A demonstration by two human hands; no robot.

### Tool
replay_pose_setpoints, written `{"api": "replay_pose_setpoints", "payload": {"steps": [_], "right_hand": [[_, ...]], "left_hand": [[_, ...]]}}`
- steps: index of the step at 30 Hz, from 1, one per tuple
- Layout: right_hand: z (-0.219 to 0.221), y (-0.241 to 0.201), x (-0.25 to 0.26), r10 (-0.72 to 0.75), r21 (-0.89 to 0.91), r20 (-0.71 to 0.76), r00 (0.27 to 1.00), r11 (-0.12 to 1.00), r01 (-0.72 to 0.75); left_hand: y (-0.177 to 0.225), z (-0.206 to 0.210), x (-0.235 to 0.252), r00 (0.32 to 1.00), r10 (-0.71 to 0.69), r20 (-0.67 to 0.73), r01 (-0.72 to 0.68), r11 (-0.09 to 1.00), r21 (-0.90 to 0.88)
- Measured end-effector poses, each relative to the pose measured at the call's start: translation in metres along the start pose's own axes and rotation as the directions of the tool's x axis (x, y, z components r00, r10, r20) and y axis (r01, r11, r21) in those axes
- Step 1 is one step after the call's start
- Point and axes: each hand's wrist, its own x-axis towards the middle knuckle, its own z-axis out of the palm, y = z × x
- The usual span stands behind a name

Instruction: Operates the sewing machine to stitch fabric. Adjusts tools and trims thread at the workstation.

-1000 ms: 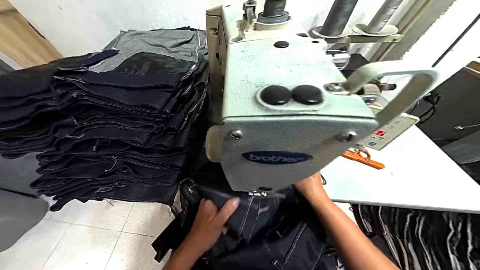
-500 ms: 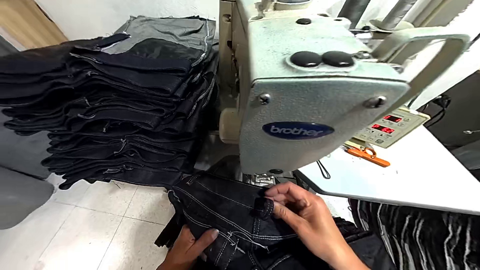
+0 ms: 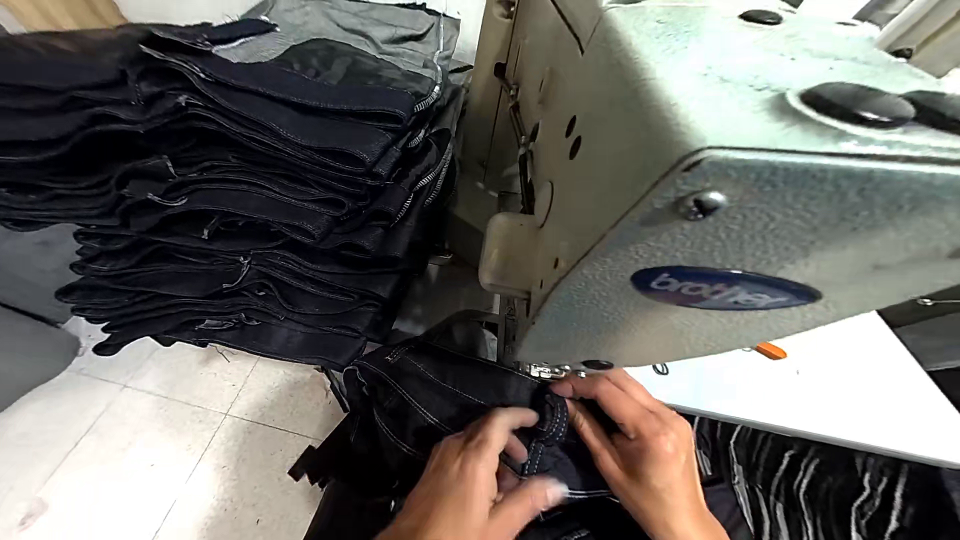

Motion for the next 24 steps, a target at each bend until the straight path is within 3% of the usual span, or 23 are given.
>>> {"api": "replay_pose_setpoints", "payload": {"steps": [4,7,10,14,16,18,19,20,21,22,24], "right_hand": [[0.006,0.003,-0.001,0.029,0.042,-0.084,0.996,0.999,-0.025],[0.005,0.002,0.0,-0.032,0.006,-0.071,0.997,0.999,0.033],[-0.001,-0.003,-0.002,-0.151,-0.131,0.038,0.988,0.979,0.154],[-0.01,-0.007,-0.006,-0.157,-0.211,0.169,0.973,0.959,0.191],[-0.01,-0.004,-0.007,-0.161,-0.207,0.174,0.972,0.959,0.196],[-0.009,0.0,-0.006,-0.167,-0.208,0.164,0.972,0.958,0.199],[-0.009,0.002,-0.006,-0.167,-0.21,0.16,0.973,0.957,0.199],[-0.008,0.003,-0.005,-0.167,-0.213,0.157,0.973,0.956,0.199],[-0.008,0.005,-0.005,-0.167,-0.213,0.157,0.973,0.957,0.199],[-0.008,0.006,-0.004,-0.167,-0.204,0.154,0.974,0.959,0.196],[-0.008,0.01,-0.003,-0.147,-0.139,0.149,0.978,0.976,0.168]], "left_hand": [[-0.008,0.018,0.013,0.985,-0.038,-0.169,-0.004,0.971,-0.238],[-0.004,0.017,0.015,0.987,-0.098,-0.126,0.054,0.948,-0.313],[0.0,0.019,0.019,0.979,-0.168,-0.118,0.114,0.923,-0.367],[0.008,0.02,0.023,0.952,-0.297,-0.076,0.242,0.88,-0.41],[0.009,0.015,0.026,0.955,-0.294,-0.028,0.27,0.906,-0.326],[0.0,0.014,0.025,0.995,-0.079,-0.065,0.079,0.997,-0.002],[-0.01,0.016,0.022,0.981,0.148,-0.125,-0.111,0.959,0.261],[-0.024,0.017,0.023,0.898,0.409,-0.163,-0.272,0.806,0.526],[-0.036,0.014,0.026,0.773,0.62,-0.136,-0.36,0.605,0.71],[-0.044,0.01,0.03,0.671,0.738,-0.073,-0.413,0.453,0.79],[-0.05,0.003,0.037,0.614,0.787,0.064,-0.474,0.302,0.827]]}}
